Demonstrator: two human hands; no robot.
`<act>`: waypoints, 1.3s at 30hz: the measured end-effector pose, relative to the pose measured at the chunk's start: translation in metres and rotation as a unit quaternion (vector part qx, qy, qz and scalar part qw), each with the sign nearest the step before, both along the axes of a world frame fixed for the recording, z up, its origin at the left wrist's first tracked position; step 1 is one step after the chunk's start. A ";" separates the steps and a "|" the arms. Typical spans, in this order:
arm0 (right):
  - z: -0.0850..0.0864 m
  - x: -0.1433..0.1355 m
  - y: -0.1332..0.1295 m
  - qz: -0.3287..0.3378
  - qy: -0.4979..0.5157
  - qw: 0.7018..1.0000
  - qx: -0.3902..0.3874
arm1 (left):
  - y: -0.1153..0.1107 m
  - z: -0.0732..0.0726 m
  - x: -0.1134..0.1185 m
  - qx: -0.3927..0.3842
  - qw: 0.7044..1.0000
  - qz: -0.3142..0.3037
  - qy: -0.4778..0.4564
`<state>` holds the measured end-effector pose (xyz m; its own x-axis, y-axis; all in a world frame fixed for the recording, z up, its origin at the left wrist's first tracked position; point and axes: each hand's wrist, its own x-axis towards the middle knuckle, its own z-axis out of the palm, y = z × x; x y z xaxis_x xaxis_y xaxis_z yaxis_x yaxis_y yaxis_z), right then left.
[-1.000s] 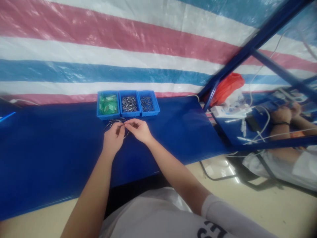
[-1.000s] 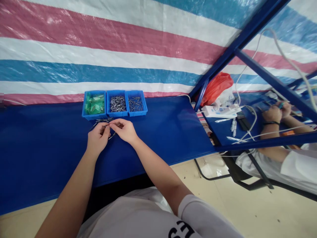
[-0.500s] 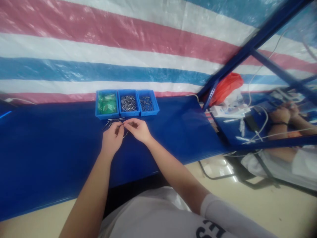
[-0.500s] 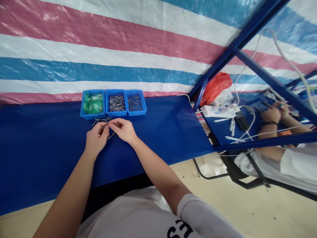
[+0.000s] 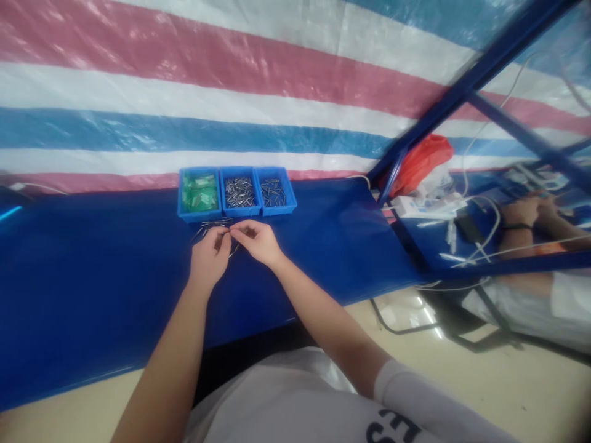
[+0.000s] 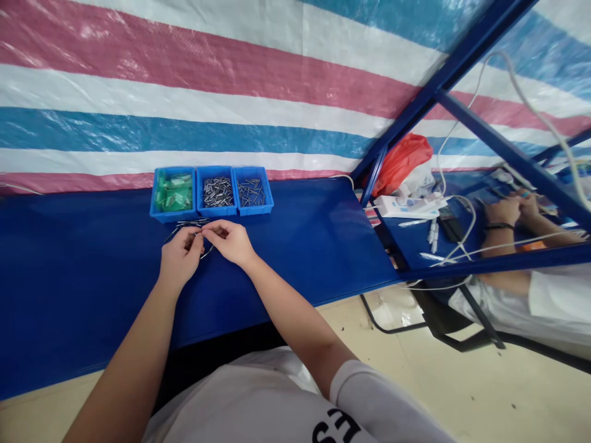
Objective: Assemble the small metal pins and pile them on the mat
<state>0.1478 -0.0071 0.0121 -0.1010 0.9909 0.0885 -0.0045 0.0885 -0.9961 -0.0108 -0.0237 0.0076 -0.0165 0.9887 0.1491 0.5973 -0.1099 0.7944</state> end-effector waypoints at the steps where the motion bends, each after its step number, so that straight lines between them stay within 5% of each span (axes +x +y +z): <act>1: 0.000 0.000 0.000 0.001 0.000 1.000 0.001 | 0.000 0.000 0.000 -0.002 1.000 0.001 0.000; 39: -0.002 -0.001 0.000 0.000 -0.007 1.000 0.010 | -0.001 0.000 -0.001 -0.006 1.000 0.001 0.010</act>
